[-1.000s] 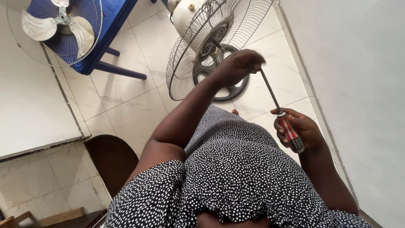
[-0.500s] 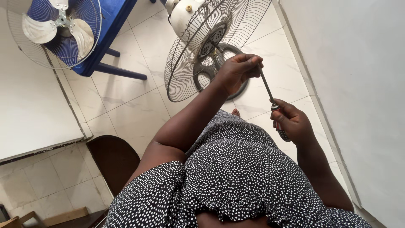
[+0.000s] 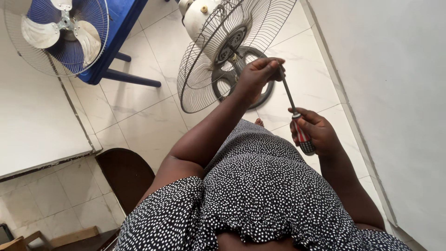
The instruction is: The person uses a screwdriver to tighten screws on the central hub of a standing fan. They repeatedly adjust the fan's position and reposition their hands to access different screws on the hub.
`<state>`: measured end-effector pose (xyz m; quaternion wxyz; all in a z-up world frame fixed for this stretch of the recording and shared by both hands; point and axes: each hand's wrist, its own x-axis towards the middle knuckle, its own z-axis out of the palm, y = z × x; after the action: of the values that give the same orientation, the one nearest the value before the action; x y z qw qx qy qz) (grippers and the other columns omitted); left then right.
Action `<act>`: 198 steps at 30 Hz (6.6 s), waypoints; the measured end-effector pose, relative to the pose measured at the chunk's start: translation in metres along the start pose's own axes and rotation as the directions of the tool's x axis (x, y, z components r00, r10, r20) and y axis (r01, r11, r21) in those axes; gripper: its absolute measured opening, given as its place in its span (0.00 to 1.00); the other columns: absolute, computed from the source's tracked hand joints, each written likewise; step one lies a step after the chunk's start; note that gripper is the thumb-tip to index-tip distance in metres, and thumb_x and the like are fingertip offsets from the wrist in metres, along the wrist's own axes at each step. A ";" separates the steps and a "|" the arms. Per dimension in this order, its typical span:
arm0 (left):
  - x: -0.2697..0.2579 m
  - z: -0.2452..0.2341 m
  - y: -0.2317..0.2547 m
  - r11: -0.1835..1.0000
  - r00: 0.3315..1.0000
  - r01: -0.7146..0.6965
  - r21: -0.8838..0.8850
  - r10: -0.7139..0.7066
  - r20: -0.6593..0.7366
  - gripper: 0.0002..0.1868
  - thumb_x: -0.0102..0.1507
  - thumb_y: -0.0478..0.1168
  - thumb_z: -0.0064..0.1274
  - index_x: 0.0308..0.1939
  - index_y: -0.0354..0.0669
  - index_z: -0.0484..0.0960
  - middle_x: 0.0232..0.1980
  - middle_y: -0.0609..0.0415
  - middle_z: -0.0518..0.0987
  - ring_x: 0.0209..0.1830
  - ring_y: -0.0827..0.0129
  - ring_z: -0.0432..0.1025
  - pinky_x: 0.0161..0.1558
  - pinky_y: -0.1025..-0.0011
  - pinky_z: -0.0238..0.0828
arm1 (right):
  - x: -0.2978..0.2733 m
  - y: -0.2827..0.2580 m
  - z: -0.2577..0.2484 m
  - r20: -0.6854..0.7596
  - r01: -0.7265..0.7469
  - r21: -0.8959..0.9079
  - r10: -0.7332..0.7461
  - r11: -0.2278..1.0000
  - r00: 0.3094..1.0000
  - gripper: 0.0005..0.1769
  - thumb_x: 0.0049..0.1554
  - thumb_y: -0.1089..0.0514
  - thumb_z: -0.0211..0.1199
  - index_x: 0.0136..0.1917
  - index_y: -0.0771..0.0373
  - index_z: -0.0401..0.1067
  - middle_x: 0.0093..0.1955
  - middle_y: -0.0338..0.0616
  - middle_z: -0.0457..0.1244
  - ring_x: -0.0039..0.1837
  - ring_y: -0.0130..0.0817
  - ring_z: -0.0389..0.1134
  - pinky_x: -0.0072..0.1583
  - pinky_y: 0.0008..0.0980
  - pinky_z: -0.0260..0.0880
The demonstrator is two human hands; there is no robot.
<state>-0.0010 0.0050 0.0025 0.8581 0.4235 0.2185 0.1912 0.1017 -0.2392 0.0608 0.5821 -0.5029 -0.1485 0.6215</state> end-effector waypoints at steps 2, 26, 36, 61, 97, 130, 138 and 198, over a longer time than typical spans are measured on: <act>0.001 -0.003 -0.003 0.995 1.000 -0.005 -0.097 0.007 0.026 0.20 0.72 0.46 0.49 0.61 0.37 0.78 0.51 0.44 0.83 0.50 0.63 0.79 0.55 0.62 0.78 | 0.003 0.002 -0.002 -0.002 0.036 -0.039 -0.036 0.999 0.999 0.24 0.66 0.59 0.53 0.73 0.69 0.65 0.41 0.45 0.65 0.40 0.29 0.67 0.41 0.30 0.72; 0.054 -0.121 -0.023 -0.462 0.907 0.111 0.880 0.408 0.100 0.07 0.62 0.35 0.51 0.33 0.50 0.84 0.30 0.54 0.83 0.27 0.61 0.81 0.27 0.62 0.79 | -0.008 0.021 -0.021 -0.049 0.006 -0.073 -0.010 0.997 0.999 0.24 0.65 0.59 0.55 0.72 0.68 0.65 0.42 0.46 0.66 0.40 0.31 0.68 0.41 0.32 0.72; 0.023 -0.118 -0.025 -0.567 0.962 -0.014 0.823 0.216 0.165 0.05 0.60 0.34 0.54 0.35 0.48 0.84 0.29 0.51 0.83 0.24 0.61 0.80 0.23 0.63 0.77 | -0.016 0.022 -0.030 -0.012 0.021 -0.110 -0.022 0.994 1.000 0.24 0.65 0.59 0.54 0.73 0.67 0.66 0.42 0.45 0.65 0.40 0.30 0.68 0.41 0.31 0.72; 0.049 -0.183 0.082 -0.195 0.933 0.105 0.975 0.359 -0.028 0.04 0.62 0.36 0.55 0.37 0.49 0.85 0.37 0.52 0.84 0.39 0.57 0.79 0.42 0.56 0.75 | 0.086 0.016 0.008 -0.032 -0.084 -0.286 0.078 0.954 0.996 0.26 0.63 0.58 0.58 0.73 0.65 0.66 0.44 0.42 0.66 0.42 0.26 0.68 0.44 0.28 0.72; 0.102 -0.356 0.192 -0.080 0.942 0.136 0.987 0.320 -0.104 0.10 0.66 0.43 0.53 0.36 0.40 0.80 0.36 0.42 0.81 0.37 0.48 0.77 0.41 0.51 0.74 | 0.352 0.031 0.180 -0.093 0.063 -0.466 -0.119 0.883 0.988 0.32 0.59 0.59 0.67 0.74 0.67 0.63 0.50 0.39 0.67 0.46 0.20 0.67 0.45 0.21 0.70; 0.112 -0.468 0.205 -0.197 0.955 -0.072 0.978 0.269 0.124 0.10 0.69 0.38 0.46 0.51 0.44 0.81 0.41 0.49 0.83 0.43 0.56 0.78 0.46 0.55 0.74 | 0.407 0.055 0.213 -0.161 -0.040 -0.541 -0.057 0.840 0.985 0.34 0.56 0.58 0.69 0.74 0.65 0.64 0.46 0.37 0.67 0.43 0.18 0.66 0.44 0.21 0.68; 0.124 -0.503 0.255 -0.249 0.960 -0.146 0.957 0.197 0.198 0.10 0.69 0.37 0.45 0.50 0.42 0.80 0.41 0.48 0.83 0.42 0.56 0.79 0.43 0.55 0.76 | 0.477 0.049 0.268 -0.203 -0.034 -0.506 -0.081 0.862 0.976 0.34 0.57 0.58 0.69 0.74 0.65 0.65 0.46 0.36 0.66 0.43 0.20 0.65 0.45 0.22 0.68; 0.160 -0.596 0.277 -0.521 0.872 -0.015 0.853 0.411 0.267 0.06 0.69 0.41 0.52 0.46 0.52 0.84 0.81 0.47 0.59 0.83 0.56 0.51 0.80 0.52 0.42 | 0.750 -0.086 0.196 0.033 0.539 -0.791 -0.859 0.290 0.511 0.14 0.64 0.72 0.74 0.61 0.66 0.76 0.50 0.40 0.70 0.45 0.21 0.68 0.47 0.21 0.72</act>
<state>-0.2274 0.6285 -0.1324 -0.0178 0.9509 0.2705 0.1491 0.1325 0.5179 -0.1237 0.5655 -0.6785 -0.4651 0.0597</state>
